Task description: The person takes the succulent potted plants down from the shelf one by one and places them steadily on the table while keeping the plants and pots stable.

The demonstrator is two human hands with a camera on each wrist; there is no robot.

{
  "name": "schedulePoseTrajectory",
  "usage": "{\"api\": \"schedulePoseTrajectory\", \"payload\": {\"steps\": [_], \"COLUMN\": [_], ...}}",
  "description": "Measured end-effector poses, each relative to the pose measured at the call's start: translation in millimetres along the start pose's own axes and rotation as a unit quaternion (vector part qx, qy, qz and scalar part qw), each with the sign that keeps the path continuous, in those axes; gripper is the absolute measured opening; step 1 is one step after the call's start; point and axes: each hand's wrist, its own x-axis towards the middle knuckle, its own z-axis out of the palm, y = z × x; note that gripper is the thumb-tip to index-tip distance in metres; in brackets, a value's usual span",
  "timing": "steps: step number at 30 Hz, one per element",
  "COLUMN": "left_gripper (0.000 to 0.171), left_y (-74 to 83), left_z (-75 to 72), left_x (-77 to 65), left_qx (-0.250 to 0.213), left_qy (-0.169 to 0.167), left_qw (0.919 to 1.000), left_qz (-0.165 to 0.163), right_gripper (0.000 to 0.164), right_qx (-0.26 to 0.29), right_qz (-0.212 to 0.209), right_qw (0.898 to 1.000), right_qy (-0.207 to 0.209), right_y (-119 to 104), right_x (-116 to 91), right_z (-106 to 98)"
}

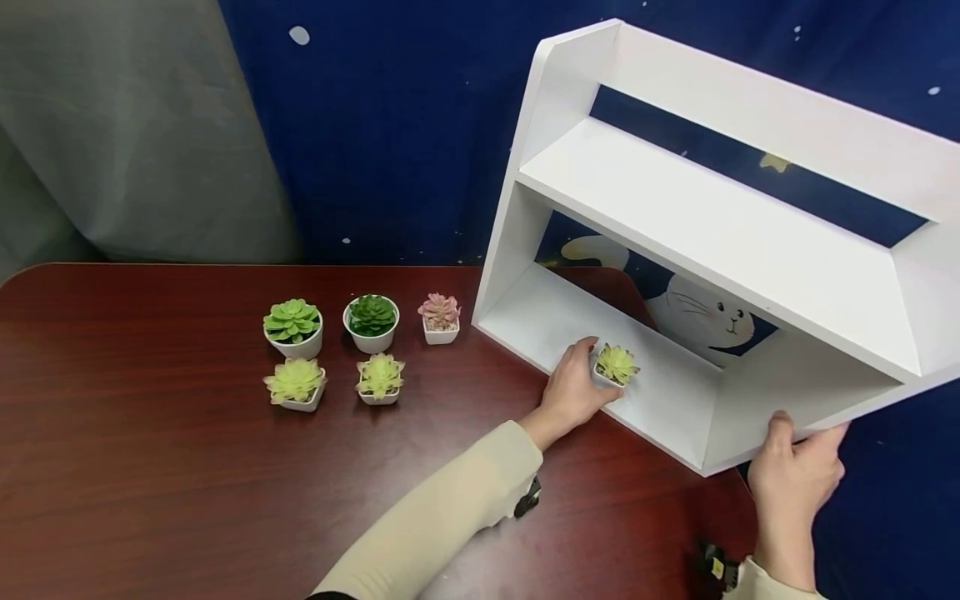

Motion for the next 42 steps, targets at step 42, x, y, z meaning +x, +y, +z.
{"api": "schedulePoseTrajectory", "payload": {"steps": [42], "left_gripper": [0.072], "left_y": [-16.5], "left_z": [-87.0], "left_x": [-31.8], "left_qx": [-0.017], "left_qy": [0.088], "left_qw": [0.9959], "left_qz": [-0.015], "right_gripper": [0.056], "right_qx": [0.0], "right_qz": [0.003], "right_qw": [1.0], "right_qy": [-0.012], "right_y": [-1.2], "right_x": [0.5], "right_z": [-1.2]}}
